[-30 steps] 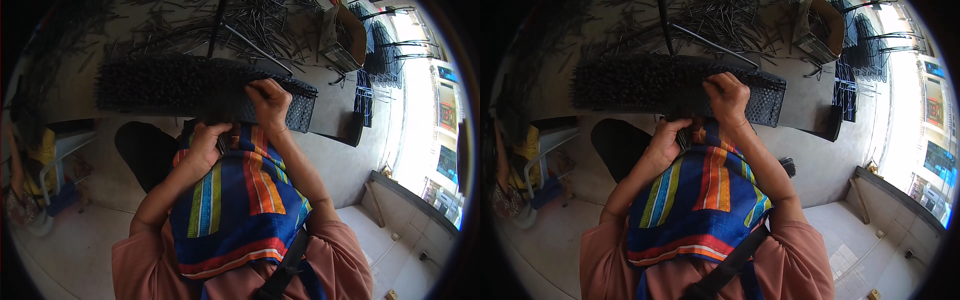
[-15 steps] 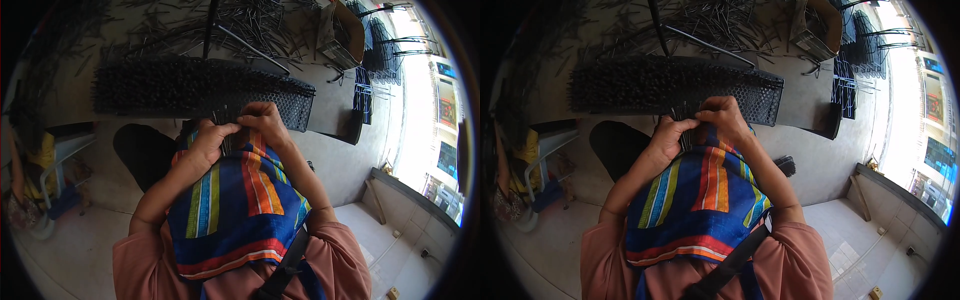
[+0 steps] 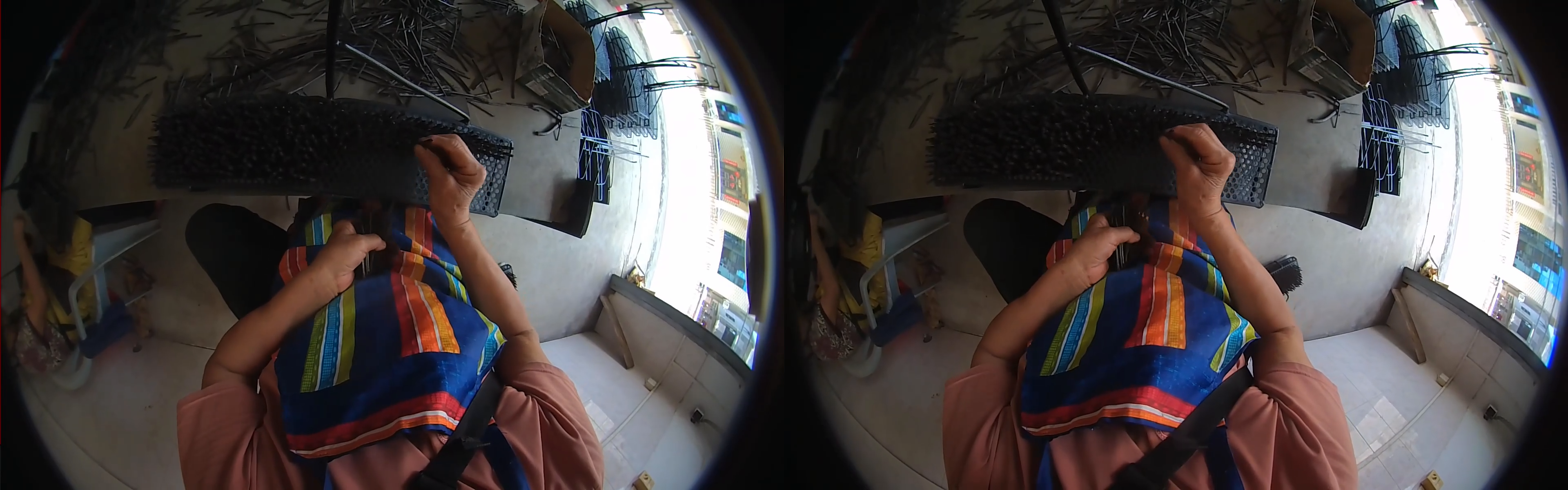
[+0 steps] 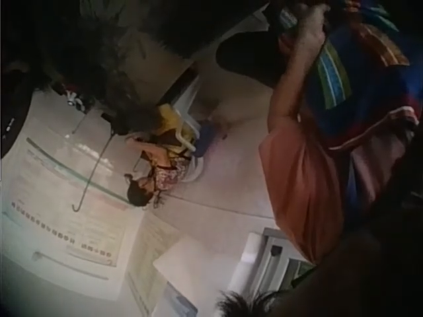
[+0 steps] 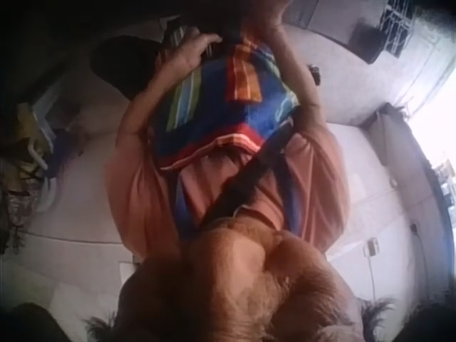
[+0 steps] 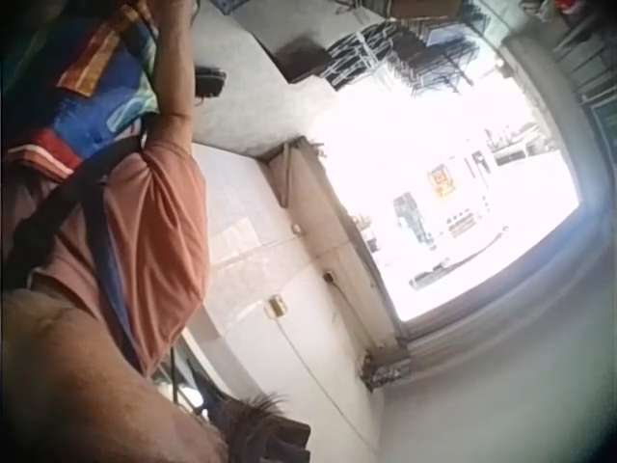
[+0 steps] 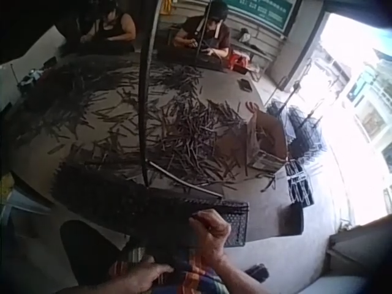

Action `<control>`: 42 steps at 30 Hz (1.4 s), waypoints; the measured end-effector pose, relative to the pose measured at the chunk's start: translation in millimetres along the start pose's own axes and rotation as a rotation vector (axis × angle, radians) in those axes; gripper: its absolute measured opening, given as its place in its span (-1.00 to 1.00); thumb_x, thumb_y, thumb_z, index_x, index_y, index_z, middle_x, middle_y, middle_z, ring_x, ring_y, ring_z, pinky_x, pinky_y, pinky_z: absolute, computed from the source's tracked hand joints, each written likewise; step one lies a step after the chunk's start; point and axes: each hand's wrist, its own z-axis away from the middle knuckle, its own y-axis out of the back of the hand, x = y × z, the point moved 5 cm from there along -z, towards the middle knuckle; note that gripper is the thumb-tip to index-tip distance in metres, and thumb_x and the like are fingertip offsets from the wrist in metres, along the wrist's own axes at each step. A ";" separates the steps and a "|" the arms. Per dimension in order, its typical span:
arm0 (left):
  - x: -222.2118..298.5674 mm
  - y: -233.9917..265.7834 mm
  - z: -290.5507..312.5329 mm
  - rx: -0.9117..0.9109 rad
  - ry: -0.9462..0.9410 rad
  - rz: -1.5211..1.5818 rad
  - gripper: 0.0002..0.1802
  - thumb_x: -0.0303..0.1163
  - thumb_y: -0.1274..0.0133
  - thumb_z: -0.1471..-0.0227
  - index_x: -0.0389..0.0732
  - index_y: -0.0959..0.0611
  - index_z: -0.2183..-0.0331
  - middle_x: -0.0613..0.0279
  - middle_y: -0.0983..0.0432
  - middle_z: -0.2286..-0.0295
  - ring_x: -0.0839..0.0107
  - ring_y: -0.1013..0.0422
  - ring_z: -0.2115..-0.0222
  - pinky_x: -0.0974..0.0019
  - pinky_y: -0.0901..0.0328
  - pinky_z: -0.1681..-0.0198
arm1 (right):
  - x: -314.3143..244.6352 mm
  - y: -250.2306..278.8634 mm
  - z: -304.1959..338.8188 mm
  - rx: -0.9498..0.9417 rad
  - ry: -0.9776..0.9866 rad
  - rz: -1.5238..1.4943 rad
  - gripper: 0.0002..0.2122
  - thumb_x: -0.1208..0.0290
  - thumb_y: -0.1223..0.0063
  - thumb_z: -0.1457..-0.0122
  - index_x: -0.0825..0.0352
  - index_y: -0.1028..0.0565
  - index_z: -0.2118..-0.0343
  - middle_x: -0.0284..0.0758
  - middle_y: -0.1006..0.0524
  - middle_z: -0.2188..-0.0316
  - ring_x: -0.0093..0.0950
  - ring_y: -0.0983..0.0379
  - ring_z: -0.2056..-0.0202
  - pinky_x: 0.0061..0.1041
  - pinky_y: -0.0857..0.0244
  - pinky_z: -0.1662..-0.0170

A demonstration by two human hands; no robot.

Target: The recorder is manually inserting bundles of wire bristles into the holes of a brush base at a workbench.

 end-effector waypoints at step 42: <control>30.5 -10.7 -9.5 0.060 -0.043 0.245 -0.73 -0.65 -0.01 0.02 -0.32 -0.56 0.19 0.08 -0.56 0.36 0.27 -0.54 0.42 0.27 -0.48 0.45 | -15.8 -22.0 -5.0 -0.176 0.227 0.540 -0.87 0.63 -0.25 0.11 0.37 -0.59 0.43 -0.32 -0.50 0.52 -0.51 -0.47 0.53 -0.60 -0.30 0.47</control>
